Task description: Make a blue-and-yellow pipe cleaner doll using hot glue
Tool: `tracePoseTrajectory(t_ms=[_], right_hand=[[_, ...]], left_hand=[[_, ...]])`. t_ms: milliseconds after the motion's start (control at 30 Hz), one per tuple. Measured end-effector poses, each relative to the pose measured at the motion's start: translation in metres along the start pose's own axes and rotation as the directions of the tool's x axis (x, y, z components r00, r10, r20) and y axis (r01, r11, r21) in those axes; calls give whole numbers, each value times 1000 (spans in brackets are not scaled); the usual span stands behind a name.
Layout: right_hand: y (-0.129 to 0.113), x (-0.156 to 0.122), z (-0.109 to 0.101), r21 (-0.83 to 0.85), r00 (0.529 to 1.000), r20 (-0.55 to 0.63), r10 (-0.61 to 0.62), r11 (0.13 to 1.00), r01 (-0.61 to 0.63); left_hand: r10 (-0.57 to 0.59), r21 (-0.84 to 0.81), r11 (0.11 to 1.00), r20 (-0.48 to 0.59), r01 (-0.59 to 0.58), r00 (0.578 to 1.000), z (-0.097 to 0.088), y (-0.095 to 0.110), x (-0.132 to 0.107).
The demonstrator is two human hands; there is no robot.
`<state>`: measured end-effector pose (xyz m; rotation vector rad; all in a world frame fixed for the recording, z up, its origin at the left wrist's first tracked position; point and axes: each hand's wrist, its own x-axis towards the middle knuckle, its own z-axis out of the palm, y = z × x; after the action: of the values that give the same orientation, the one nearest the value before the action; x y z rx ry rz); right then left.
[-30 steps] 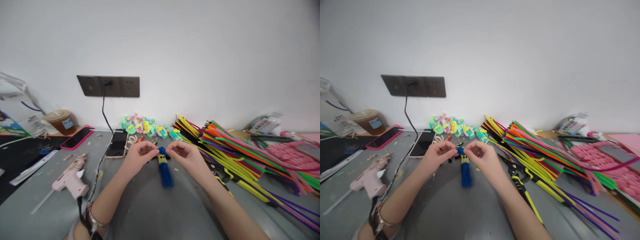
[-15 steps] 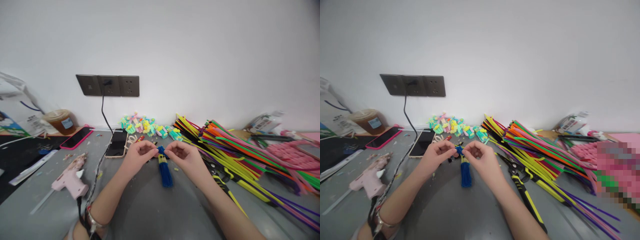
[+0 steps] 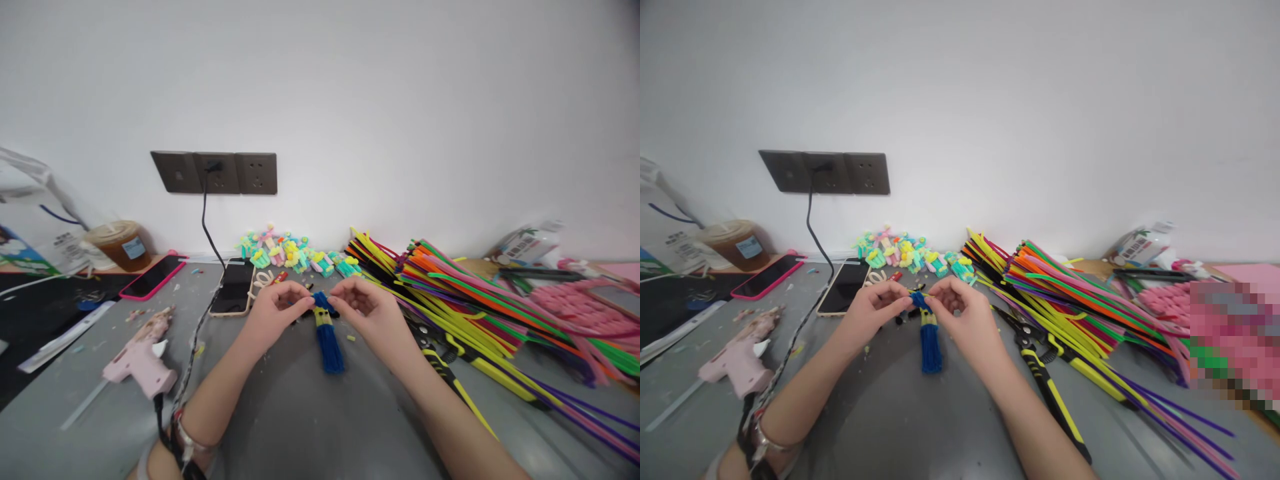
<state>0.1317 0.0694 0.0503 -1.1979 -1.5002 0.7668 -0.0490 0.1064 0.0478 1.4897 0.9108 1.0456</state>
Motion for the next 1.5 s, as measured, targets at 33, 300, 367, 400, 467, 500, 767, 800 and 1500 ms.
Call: tracePoseTrajectory(t_ms=[33,300,367,400,467,500,767,800,1500], right_hand=[[0,0,0,-8,1000,1,-6,1000,6],[-3,0,2,-57,999,20,-44,997,45],[-3,0,2,-57,999,19,-46,997,47],[-3,0,2,-57,999,21,-44,997,45],[-3,-1,3,-55,999,27,-39,998,40],[-3,-1,3,-54,999,28,-38,998,40],[-6,-2,5,-59,996,-3,-94,994,94],[-7,-2,5,-59,995,-5,-97,994,97],[-9,-3,5,-71,993,-12,-115,991,114]], left_hand=[[5,7,1000,0,-5,1000,0,-1,0],[51,22,998,28,-52,998,0,-6,0],[43,20,999,24,-43,999,0,-5,0],[37,18,999,20,-38,999,1,-4,0],[26,13,1000,9,-26,1000,1,-2,0],[22,11,1000,5,-22,1000,1,-2,-1],[1,3,1000,-11,-1,1000,2,1,-1],[-2,4,1000,-10,2,1000,3,1,-1],[17,-2,1000,-15,-17,1000,3,1,-2]])
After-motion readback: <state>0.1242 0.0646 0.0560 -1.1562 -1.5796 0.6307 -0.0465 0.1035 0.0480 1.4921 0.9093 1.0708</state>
